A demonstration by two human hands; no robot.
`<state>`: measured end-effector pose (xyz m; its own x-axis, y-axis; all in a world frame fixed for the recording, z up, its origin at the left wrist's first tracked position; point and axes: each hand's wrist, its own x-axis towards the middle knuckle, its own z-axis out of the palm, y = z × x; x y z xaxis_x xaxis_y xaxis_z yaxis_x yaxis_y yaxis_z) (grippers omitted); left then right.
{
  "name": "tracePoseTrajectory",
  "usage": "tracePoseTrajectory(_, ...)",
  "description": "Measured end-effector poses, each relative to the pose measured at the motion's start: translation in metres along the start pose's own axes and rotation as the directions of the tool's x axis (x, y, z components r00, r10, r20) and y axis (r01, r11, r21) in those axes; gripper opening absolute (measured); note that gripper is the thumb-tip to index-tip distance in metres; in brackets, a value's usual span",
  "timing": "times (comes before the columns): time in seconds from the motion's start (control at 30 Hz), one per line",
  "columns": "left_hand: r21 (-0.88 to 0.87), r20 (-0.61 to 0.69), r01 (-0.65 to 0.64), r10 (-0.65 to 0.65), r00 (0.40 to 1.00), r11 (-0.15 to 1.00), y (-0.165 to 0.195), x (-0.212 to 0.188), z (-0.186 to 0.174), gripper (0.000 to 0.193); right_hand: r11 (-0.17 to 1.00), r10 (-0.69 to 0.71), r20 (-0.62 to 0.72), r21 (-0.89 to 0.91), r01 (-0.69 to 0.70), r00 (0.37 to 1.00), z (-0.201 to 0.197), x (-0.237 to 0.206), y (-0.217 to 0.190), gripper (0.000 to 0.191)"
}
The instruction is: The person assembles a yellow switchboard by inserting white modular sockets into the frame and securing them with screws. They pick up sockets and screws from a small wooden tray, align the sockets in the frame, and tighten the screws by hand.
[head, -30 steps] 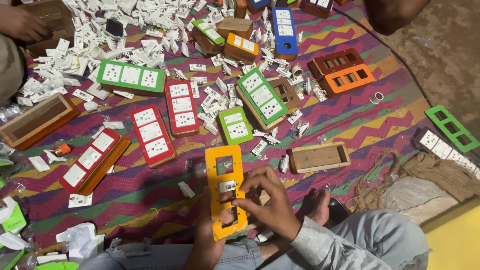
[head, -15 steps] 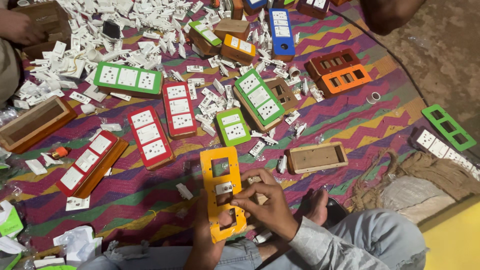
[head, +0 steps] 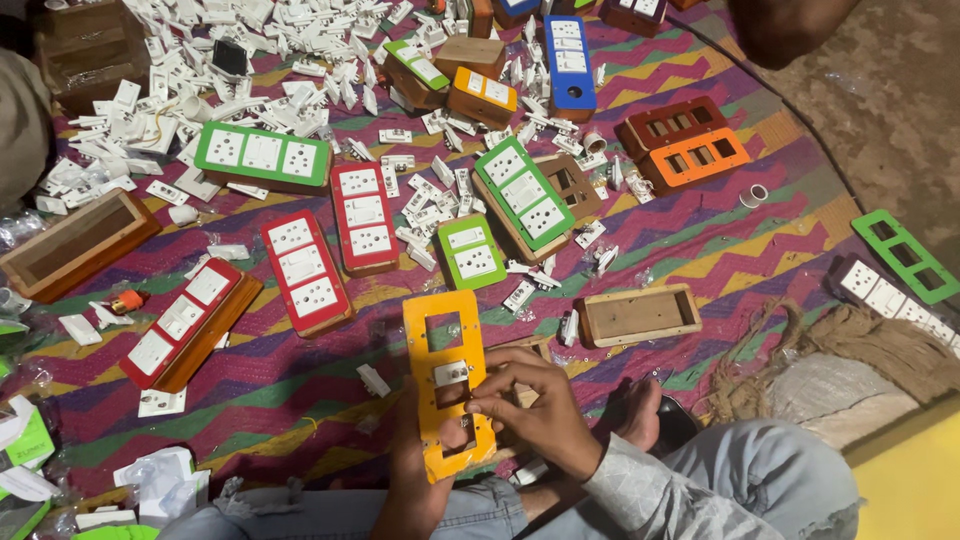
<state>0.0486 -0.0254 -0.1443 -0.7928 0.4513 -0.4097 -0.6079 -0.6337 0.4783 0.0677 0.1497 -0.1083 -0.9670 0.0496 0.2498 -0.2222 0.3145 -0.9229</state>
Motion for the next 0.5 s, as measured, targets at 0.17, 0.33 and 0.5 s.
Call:
tracePoseTrajectory(0.17, 0.023, -0.006, 0.022, -0.021, 1.0, 1.0, -0.002, 0.002, -0.008, 0.066, 0.963, 0.256, -0.05, 0.096, -0.251, 0.965, 0.004, -0.001, -0.007, 0.04)
tracePoseTrajectory(0.33, -0.066, 0.116, -0.008, 0.016, 0.993, 0.998, -0.003, 0.003, -0.009, 0.066, 0.99, 0.135, -0.028, 0.051, -0.133, 0.99, 0.004, 0.002, -0.004, 0.032)
tracePoseTrajectory(0.5, 0.0, 0.071, 0.017, -0.017, 0.997, 1.0, 0.005, 0.0, 0.007, 0.067, 0.981, 0.177, -0.027, 0.089, -0.174, 0.984, 0.001, 0.0, -0.002, 0.019)
